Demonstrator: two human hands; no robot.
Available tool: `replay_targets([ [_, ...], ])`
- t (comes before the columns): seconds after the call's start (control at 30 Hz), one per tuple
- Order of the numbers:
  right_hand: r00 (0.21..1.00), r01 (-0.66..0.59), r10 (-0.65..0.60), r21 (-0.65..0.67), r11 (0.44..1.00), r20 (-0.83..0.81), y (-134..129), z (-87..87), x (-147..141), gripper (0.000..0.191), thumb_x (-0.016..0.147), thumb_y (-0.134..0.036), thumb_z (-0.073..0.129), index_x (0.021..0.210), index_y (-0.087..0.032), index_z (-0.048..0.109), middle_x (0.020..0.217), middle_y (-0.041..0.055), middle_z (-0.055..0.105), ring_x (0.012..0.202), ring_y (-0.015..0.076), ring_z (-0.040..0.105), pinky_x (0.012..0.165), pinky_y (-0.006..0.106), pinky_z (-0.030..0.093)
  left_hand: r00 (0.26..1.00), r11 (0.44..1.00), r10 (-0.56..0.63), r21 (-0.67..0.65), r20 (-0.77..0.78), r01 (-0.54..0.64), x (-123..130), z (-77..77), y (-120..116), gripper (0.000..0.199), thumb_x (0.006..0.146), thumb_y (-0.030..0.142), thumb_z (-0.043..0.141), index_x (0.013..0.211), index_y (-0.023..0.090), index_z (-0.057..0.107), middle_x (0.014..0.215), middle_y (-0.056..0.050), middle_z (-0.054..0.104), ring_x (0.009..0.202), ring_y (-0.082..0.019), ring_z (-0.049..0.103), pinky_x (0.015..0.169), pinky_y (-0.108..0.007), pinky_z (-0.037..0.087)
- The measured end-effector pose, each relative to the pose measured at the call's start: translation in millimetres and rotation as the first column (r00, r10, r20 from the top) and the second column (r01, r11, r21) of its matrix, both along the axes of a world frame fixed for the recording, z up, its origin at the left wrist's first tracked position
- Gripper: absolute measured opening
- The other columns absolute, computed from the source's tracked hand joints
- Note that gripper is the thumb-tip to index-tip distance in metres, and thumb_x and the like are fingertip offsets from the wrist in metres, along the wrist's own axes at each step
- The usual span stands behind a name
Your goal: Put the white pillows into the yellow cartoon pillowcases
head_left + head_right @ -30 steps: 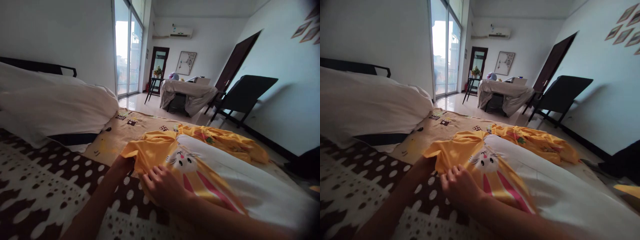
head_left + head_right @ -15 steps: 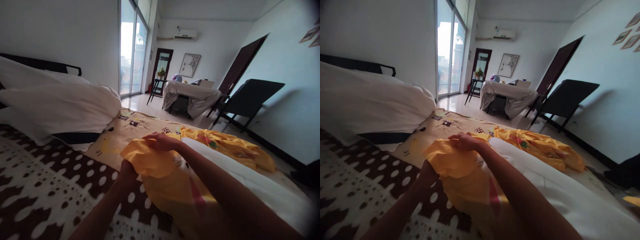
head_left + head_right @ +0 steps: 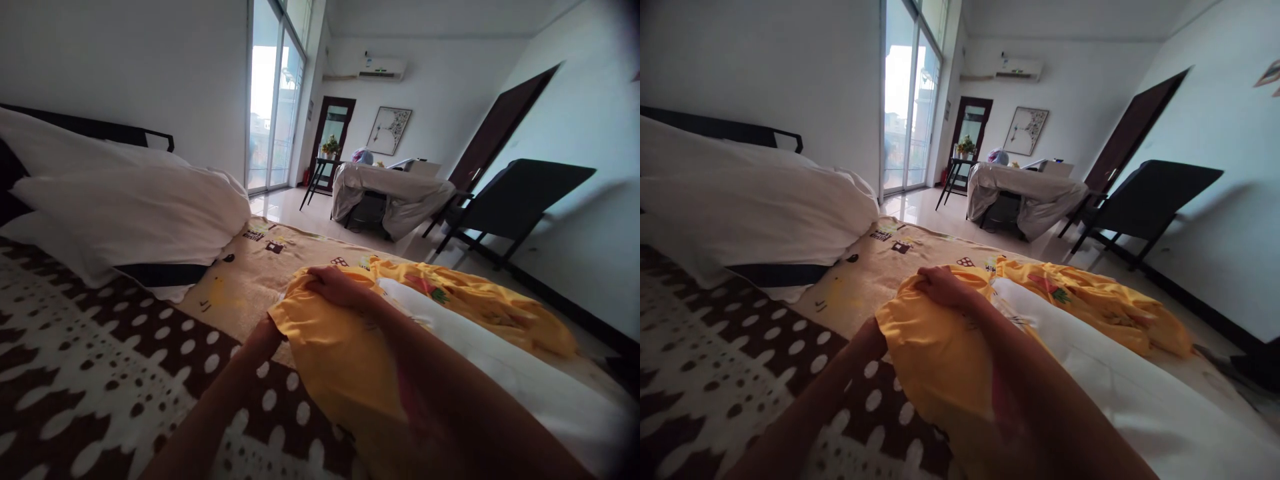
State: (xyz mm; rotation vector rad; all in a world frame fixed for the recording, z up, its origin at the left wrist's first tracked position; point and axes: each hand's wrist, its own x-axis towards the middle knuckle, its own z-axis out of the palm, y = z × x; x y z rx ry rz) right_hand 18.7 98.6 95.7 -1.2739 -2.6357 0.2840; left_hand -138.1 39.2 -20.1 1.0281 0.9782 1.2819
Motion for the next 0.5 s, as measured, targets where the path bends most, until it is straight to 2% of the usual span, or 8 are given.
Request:
replay_targets([
  [0.1, 1.0, 0.016, -0.018, 0.057, 0.998, 0.023, -6, -7.2, -6, 0.017, 0.091, -0.027, 0.049, 0.082, -0.015, 0.059, 0.084, 0.0062, 0.066, 0.08, 0.0156, 0.057, 0.074, 0.026, 0.033, 0.987, 0.981, 0.16, 0.105, 0.032, -0.163, -7, 14.3, -5, 0.038, 0.059, 0.041, 0.072, 0.085, 0.014, 0.064, 0.082, -0.007, 0.069, 0.08, -0.023, 0.062, 0.065, -0.028, 0.049],
  [0.17, 0.999, 0.016, -0.02, 0.083, 0.996, 0.041, -8, -11.8, -9, 0.019, 0.092, -0.027, 0.047, 0.081, -0.016, 0.057, 0.085, 0.0062, 0.066, 0.081, 0.0158, 0.058, 0.075, 0.027, 0.032, 0.977, 0.965, 0.206, 0.152, 0.055, -0.212, -10, 26.3, -9, 0.036, 0.063, 0.042, 0.07, 0.085, 0.014, 0.066, 0.081, -0.007, 0.069, 0.078, -0.022, 0.062, 0.065, -0.027, 0.048],
  [0.3, 0.996, 0.026, -0.036, 0.124, 0.992, 0.081, -11, -16.4, -13, 0.02, 0.094, -0.027, 0.044, 0.085, -0.015, 0.057, 0.089, 0.0076, 0.067, 0.085, 0.0172, 0.06, 0.076, 0.029, 0.032, 0.996, 0.994, 0.086, 0.069, 0.032, -0.088, -11, 39.5, -17, 0.037, 0.065, 0.05, 0.066, 0.068, 0.013, 0.065, 0.063, -0.005, 0.064, 0.063, -0.018, 0.058, 0.056, -0.025, 0.043],
  [0.4, 0.993, 0.029, -0.047, 0.166, 0.986, 0.106, -16, -12.0, -18, 0.017, 0.093, -0.023, 0.044, 0.088, -0.015, 0.058, 0.092, 0.0079, 0.067, 0.09, 0.0183, 0.059, 0.081, 0.031, 0.032, 0.999, 1.0, -0.025, -0.007, 0.042, 0.025, -10, 36.6, -18, 0.037, 0.06, 0.045, 0.075, 0.075, 0.012, 0.068, 0.064, -0.004, 0.064, 0.063, -0.017, 0.058, 0.055, -0.024, 0.041],
  [0.5, 0.99, 0.027, -0.062, 0.259, 0.966, 0.127, -37, -0.7, -19, 0.015, 0.092, -0.022, 0.046, 0.095, -0.013, 0.057, 0.105, 0.0114, 0.064, 0.102, 0.0221, 0.055, 0.089, 0.035, 0.031, 0.98, 0.998, 0.039, -0.061, 0.194, -0.027, -10, 30.3, -14, 0.035, 0.059, 0.039, 0.076, 0.08, 0.012, 0.069, 0.07, -0.004, 0.067, 0.064, -0.016, 0.059, 0.055, -0.023, 0.041],
])
